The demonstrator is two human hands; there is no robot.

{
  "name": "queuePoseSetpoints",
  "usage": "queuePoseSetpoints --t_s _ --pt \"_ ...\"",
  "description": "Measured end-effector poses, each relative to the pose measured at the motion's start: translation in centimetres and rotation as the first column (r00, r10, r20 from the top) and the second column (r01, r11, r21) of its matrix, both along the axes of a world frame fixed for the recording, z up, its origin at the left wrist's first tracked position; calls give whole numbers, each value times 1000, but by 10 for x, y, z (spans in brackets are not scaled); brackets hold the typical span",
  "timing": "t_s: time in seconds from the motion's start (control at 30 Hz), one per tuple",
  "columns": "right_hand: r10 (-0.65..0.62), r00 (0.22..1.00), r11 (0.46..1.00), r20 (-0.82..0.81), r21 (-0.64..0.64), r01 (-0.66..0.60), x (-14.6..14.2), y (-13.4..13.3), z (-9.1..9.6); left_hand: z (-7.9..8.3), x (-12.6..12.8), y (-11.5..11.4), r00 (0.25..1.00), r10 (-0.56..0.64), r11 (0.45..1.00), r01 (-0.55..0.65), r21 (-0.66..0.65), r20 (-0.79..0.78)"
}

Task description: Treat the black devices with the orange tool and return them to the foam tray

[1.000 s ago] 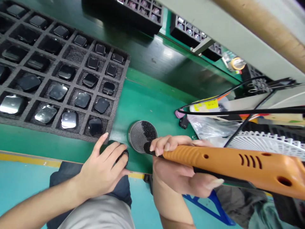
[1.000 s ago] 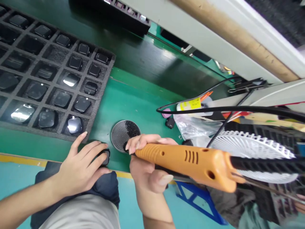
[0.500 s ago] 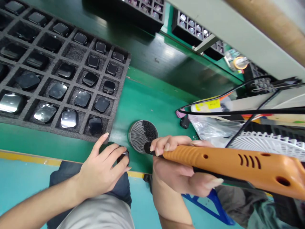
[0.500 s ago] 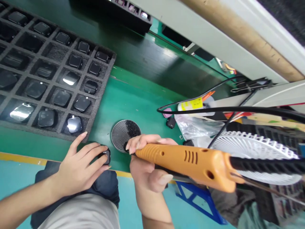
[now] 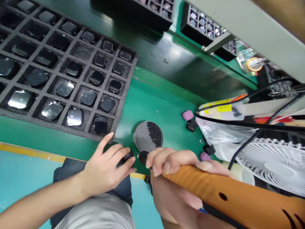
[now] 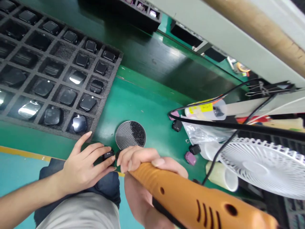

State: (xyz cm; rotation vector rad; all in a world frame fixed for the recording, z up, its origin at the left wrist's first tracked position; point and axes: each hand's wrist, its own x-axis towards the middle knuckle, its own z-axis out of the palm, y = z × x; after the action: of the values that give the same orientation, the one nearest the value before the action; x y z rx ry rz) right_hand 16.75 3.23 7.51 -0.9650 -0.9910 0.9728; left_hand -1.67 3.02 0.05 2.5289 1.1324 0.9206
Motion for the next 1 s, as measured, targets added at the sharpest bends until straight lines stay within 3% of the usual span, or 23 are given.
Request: queuePoseSetpoints --t_s 0.4,1.0 --pt "61 998 998 14 24 -61 -4 9 -4 0 0 0 1000 9 1000 -9 9 -2" --pt "132 989 990 67 44 -135 -11 2 -13 -1 1 1 1000 15 1000 -15 11 17"
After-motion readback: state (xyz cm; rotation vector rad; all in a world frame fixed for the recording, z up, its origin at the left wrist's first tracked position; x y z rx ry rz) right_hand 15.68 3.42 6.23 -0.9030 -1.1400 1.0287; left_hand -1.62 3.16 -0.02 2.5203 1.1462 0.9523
